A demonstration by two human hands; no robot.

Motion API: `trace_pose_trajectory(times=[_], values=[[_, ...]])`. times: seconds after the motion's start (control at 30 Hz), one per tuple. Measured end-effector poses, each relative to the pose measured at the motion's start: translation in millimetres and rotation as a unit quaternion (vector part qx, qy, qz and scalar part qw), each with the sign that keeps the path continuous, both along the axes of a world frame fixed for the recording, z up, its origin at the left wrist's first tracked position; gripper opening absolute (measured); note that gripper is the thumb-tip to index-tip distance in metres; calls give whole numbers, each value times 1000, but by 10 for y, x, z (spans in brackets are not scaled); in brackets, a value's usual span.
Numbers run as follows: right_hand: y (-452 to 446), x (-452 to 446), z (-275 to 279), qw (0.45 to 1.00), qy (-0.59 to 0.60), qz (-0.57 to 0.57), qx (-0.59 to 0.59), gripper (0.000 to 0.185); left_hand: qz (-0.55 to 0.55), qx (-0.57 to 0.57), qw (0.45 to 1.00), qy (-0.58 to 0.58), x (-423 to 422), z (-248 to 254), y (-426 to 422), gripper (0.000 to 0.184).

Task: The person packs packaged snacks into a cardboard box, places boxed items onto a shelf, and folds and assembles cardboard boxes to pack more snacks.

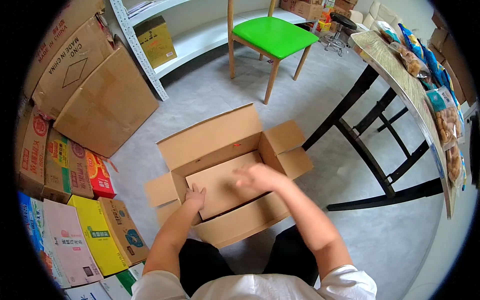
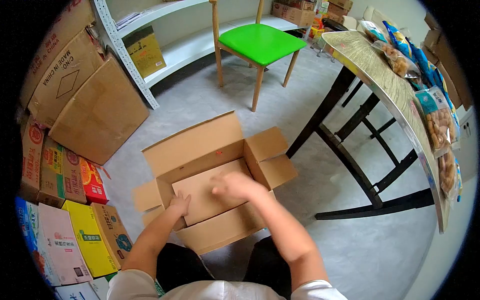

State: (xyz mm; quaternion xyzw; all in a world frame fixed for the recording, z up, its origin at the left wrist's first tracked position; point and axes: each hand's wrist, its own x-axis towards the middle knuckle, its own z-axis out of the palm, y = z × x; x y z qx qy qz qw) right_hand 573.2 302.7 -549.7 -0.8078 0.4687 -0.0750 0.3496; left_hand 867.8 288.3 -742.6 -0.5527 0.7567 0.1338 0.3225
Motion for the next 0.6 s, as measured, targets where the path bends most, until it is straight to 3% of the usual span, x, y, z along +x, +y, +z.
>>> trace_pose_trajectory(times=[0.07,0.1,0.13,0.17,0.2,0.23,0.3,0.37,0.4,0.43,0.47,0.5,0.57,0.6], values=[[94,-455,320,973,-168,-143,-75,40,-13,144,989,-21,-47,103,-8,70],[224,-657,371,948,-228,-220,-14,38,-14,147,989,-22,-7,-164,-35,70],[370,-860,372,911,-285,-295,44,37,-93,247,964,-19,46,-620,-114,67],[525,-1077,196,896,-269,-352,-1,33,-173,341,924,-17,39,-881,-165,66],[723,-1275,-113,875,-252,-410,-45,30,-178,343,922,-20,-23,-857,-119,66],[941,-1469,-490,842,-229,-486,-45,28,-72,446,892,4,-103,-795,-36,64],[1390,-1746,-1413,796,-140,-588,-35,24,35,539,841,29,-205,-813,75,64],[1772,-1708,-1931,803,-40,-594,9,24,31,509,833,217,-83,-905,198,58],[1879,-1573,-2065,820,-4,-570,42,27,33,511,832,214,-52,-878,203,58],[1956,-1453,-2290,831,0,-553,67,31,-61,345,922,168,-19,-786,201,53],[1976,-1340,-2472,840,2,-535,92,36,-155,162,968,113,-19,-665,178,48],[1951,-1215,-2516,839,-1,-536,95,36,-156,164,968,109,-42,-572,119,48],[1913,-981,-2551,876,110,-469,-15,58,41,101,974,198,-88,-341,-29,41],[1894,-935,-2572,877,107,-469,-11,58,66,36,976,202,-204,10,-55,38]])
